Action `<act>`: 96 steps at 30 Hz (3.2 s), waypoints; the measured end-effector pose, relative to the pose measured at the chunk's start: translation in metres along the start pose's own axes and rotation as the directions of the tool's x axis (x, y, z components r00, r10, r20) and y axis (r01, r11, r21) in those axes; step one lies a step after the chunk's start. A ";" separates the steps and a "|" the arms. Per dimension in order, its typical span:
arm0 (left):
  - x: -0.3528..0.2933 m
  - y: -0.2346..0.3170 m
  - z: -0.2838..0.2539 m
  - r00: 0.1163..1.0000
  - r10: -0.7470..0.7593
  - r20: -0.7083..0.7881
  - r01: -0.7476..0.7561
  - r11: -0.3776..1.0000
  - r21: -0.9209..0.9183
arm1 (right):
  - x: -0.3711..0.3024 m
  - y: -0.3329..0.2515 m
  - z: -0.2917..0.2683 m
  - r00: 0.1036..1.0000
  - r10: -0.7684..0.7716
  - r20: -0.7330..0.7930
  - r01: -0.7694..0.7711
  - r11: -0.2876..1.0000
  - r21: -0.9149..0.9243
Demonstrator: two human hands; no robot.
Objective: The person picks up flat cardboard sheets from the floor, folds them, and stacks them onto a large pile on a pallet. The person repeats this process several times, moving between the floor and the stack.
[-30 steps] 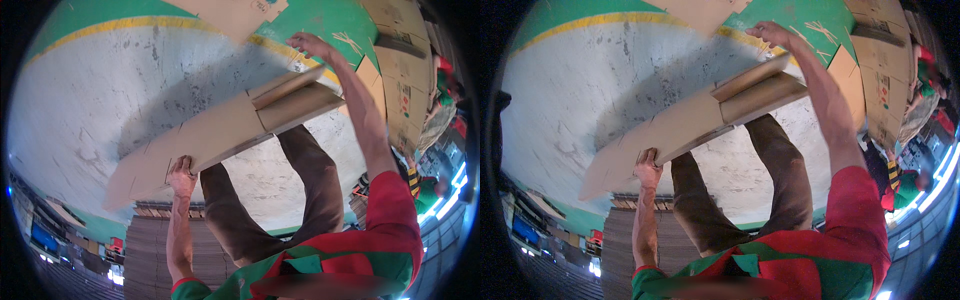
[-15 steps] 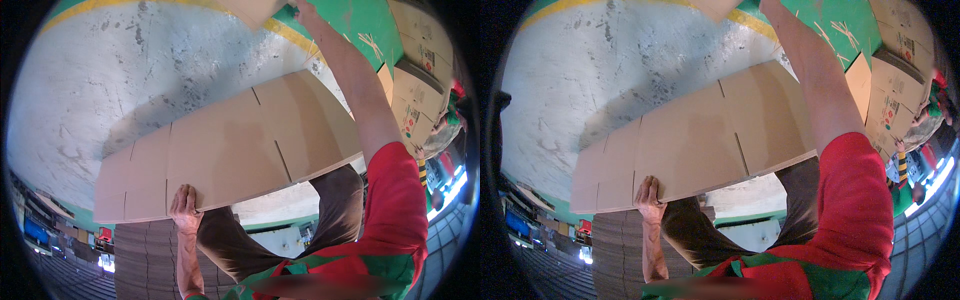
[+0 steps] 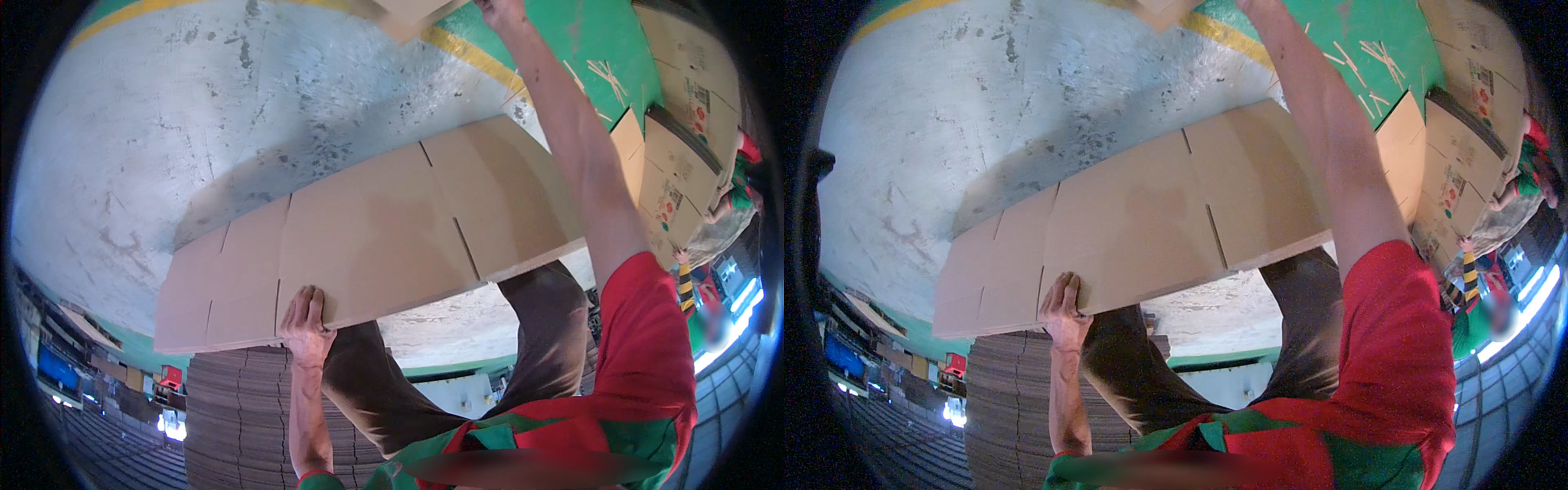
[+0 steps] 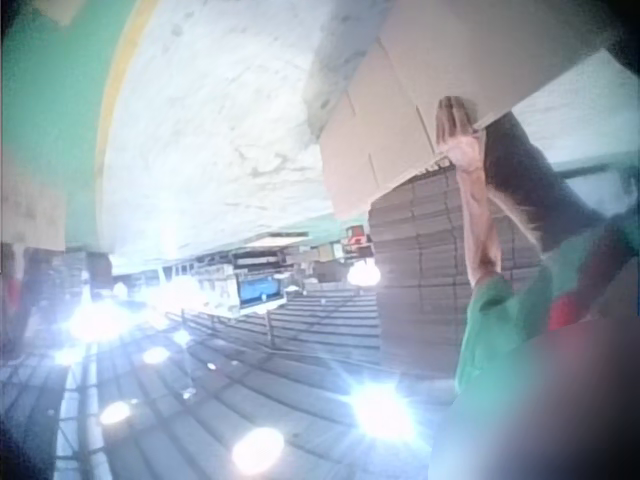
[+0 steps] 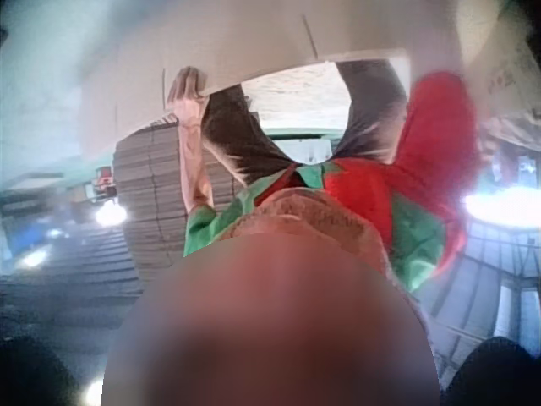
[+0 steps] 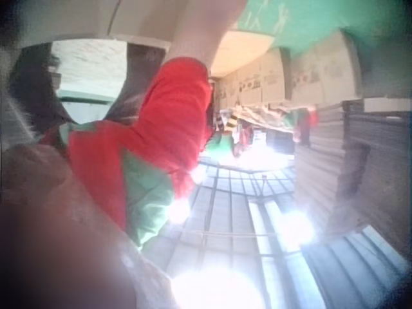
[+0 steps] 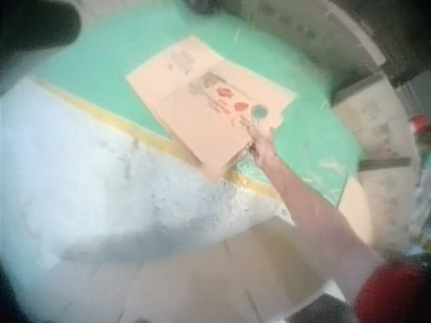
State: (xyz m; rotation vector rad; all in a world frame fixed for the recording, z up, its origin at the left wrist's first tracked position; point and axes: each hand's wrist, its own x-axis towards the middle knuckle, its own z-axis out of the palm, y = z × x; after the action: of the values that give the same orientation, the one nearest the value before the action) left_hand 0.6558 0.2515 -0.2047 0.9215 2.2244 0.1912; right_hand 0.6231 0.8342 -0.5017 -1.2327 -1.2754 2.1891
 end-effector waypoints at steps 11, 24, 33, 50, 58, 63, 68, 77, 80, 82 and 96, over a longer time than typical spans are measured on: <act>0.000 0.009 -0.028 0.924 0.110 0.366 -0.068 0.990 -0.125 | -0.330 -0.147 0.186 0.957 -0.201 -0.210 0.060 0.843 -0.534; 0.057 0.090 -0.303 0.901 -0.076 -0.428 -0.049 0.961 -0.273 | -0.510 -0.133 0.372 0.911 -0.221 0.348 0.377 0.788 -0.487; -0.029 -0.082 -0.335 0.767 -0.450 -0.457 -0.033 0.684 -0.729 | -0.518 -0.083 0.336 0.812 -0.025 0.583 0.394 0.761 -0.516; -0.152 -0.169 -0.364 0.693 -0.563 -0.450 0.089 0.686 -0.722 | -0.501 -0.022 0.152 0.834 0.427 0.351 0.203 0.353 -0.913; -0.175 -0.155 -0.383 0.698 -0.553 -0.456 0.022 0.653 -0.757 | -0.480 -0.026 0.167 0.857 0.310 0.411 0.296 0.356 -0.886; -0.215 -0.157 -0.406 0.684 -0.640 -0.350 0.122 0.573 -0.810 | -0.460 -0.029 0.186 0.852 0.357 0.384 0.251 0.366 -0.896; -0.290 -0.158 -0.427 0.578 -0.695 -0.428 0.111 0.586 -0.803 | -0.395 -0.052 0.239 0.901 0.076 0.427 0.372 0.370 -0.851; -0.423 -0.141 -0.469 0.638 -0.624 -0.451 0.068 0.629 -0.774 | -0.252 -0.094 0.392 0.569 -0.067 0.820 0.817 -0.065 -0.573; -0.431 -0.137 -0.472 0.628 -0.626 -0.462 0.096 0.652 -0.752 | -0.252 -0.101 0.409 0.537 0.270 0.799 0.829 0.010 -0.560; -0.428 -0.136 -0.471 0.636 -0.619 -0.461 0.208 0.712 -0.670 | -0.256 -0.116 0.409 0.486 0.395 0.780 0.822 0.097 -0.562; -0.378 -0.351 -0.303 0.442 -0.834 -0.329 0.462 0.526 -0.714 | -0.408 -0.145 0.260 0.094 0.193 0.977 0.995 0.008 -0.098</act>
State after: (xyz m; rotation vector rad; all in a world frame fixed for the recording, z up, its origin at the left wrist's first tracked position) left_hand 0.4436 -0.2195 0.0962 -0.5331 2.7398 0.7982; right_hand 0.6281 0.5134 -0.1112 0.9716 -3.0225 0.9032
